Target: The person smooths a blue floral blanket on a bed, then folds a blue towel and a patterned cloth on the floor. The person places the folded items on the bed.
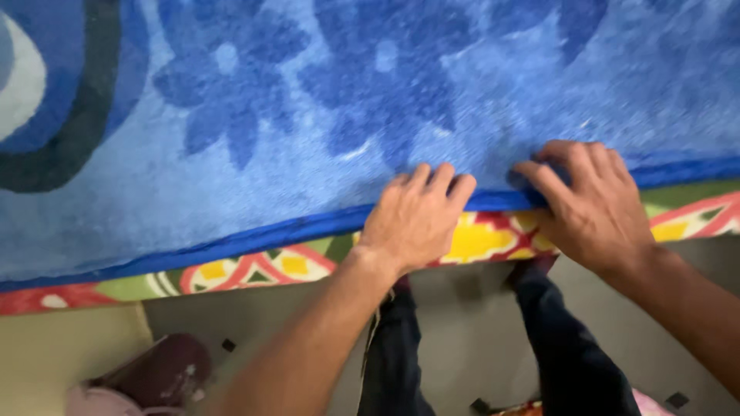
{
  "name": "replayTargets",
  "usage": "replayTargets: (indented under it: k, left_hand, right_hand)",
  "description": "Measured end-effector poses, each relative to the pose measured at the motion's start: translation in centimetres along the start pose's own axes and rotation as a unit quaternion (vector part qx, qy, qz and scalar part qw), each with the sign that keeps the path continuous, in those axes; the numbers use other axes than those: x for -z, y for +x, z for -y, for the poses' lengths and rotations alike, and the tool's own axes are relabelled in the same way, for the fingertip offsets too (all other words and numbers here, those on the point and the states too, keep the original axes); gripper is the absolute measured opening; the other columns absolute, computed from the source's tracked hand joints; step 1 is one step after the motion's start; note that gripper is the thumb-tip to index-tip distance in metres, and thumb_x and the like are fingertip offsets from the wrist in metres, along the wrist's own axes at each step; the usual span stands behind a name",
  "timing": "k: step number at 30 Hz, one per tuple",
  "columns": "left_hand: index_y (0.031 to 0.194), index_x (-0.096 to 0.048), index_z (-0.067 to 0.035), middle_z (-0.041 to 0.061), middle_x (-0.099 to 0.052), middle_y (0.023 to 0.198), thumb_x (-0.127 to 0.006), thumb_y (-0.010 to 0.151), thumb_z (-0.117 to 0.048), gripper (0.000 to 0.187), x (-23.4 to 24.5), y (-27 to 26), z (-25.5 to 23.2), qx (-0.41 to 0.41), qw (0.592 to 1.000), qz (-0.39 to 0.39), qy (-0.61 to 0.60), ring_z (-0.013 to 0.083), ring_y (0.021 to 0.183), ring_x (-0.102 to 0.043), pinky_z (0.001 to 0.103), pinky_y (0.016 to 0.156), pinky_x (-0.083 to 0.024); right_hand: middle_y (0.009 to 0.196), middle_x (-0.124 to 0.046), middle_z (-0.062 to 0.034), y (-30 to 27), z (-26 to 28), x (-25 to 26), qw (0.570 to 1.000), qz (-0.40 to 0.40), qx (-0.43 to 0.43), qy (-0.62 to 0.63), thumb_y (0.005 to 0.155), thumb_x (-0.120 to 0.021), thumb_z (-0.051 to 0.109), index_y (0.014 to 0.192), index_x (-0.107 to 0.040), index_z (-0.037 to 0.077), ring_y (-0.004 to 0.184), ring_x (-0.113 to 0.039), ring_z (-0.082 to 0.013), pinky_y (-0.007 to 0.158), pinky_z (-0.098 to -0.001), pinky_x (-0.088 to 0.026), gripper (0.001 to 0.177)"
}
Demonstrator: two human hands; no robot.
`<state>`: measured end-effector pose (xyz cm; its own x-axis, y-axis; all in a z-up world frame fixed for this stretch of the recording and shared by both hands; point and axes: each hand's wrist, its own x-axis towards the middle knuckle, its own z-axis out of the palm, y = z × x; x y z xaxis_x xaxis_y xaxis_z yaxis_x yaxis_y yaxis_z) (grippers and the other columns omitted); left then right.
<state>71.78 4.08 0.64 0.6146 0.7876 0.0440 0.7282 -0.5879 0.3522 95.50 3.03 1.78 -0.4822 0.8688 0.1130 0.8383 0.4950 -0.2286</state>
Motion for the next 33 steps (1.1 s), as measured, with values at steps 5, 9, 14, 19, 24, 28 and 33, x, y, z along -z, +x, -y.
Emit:
replayTargets:
  k: [5,9,14,19,24,28,33]
  left_hand:
    - [0.106,-0.059,-0.010,0.009,-0.061,0.099,-0.065,0.082,-0.013,0.025,-3.1,5.9,-5.2,-0.015,0.999,-0.025,0.017,0.0299,0.094,-0.066,0.044,0.076,-0.056]
    - [0.103,-0.059,-0.010,0.009,-0.063,0.099,-0.066,0.085,-0.013,0.019,-5.3,8.8,-8.5,-0.005,0.999,0.044,0.017,0.0286,0.095,-0.066,0.042,0.076,-0.057]
    - [0.101,-0.060,-0.009,0.008,-0.065,0.095,-0.065,0.075,-0.012,0.027,-4.3,9.9,-9.5,0.014,0.995,0.089,0.046,0.0291,0.095,-0.067,0.043,0.075,-0.058]
    - [0.101,-0.062,-0.009,0.009,-0.065,0.095,-0.066,0.077,-0.011,0.025,-4.9,13.4,-12.5,0.023,0.997,0.068,0.040,0.0297,0.095,-0.066,0.042,0.070,-0.058]
    - [0.096,-0.059,-0.010,0.007,-0.065,0.095,-0.067,0.078,-0.009,0.019,-8.5,17.5,-16.8,0.026,0.997,0.066,0.040,0.0268,0.091,-0.067,0.040,0.067,-0.057]
    - [0.097,-0.057,-0.009,0.007,-0.062,0.093,-0.067,0.080,-0.008,0.019,-7.8,17.1,-17.2,0.030,0.998,0.050,0.029,0.0259,0.089,-0.067,0.038,0.069,-0.057]
    - [0.101,-0.058,-0.010,0.007,-0.062,0.095,-0.065,0.074,-0.009,0.028,-6.8,18.4,-17.2,0.012,0.999,0.048,0.004,0.0262,0.090,-0.067,0.039,0.071,-0.057]
  right_hand:
    - [0.107,-0.062,-0.0081,-2.5,-6.5,0.3,0.998,0.048,-0.033,0.030,0.059,-0.083,0.018,0.107,-0.067,0.011,0.104,-0.059,-0.0320,0.091,-0.0462,-0.046,0.051]
    - [0.102,-0.062,-0.0064,-3.7,-9.9,0.2,0.997,0.067,-0.003,0.042,0.063,-0.075,0.007,0.102,-0.065,0.012,0.103,-0.061,-0.0301,0.091,-0.0429,-0.048,0.041]
    - [0.102,-0.061,-0.0094,-3.9,-11.9,1.5,0.993,0.083,0.066,0.059,0.064,-0.074,0.008,0.106,-0.064,0.009,0.100,-0.060,-0.0290,0.086,-0.0412,-0.049,0.043]
    - [0.105,-0.061,-0.0092,-5.8,-17.8,4.0,0.994,0.106,0.017,-0.008,0.062,-0.077,0.011,0.107,-0.064,0.010,0.104,-0.060,-0.0287,0.090,-0.0417,-0.048,0.047]
    - [0.102,-0.061,-0.0066,-9.3,-23.3,5.9,0.989,0.143,-0.022,0.022,0.056,-0.084,0.021,0.104,-0.065,0.011,0.102,-0.059,-0.0298,0.091,-0.0430,-0.047,0.053]
    - [0.102,-0.061,-0.0050,-9.9,-23.7,5.6,0.981,0.193,-0.029,0.000,0.064,-0.085,0.021,0.102,-0.065,0.013,0.103,-0.059,-0.0265,0.091,-0.0411,-0.047,0.043]
    - [0.103,-0.061,-0.0061,-9.9,-24.9,6.0,0.985,0.166,-0.034,0.000,0.055,-0.084,0.025,0.108,-0.067,0.015,0.103,-0.059,-0.0283,0.089,-0.0428,-0.046,0.056]
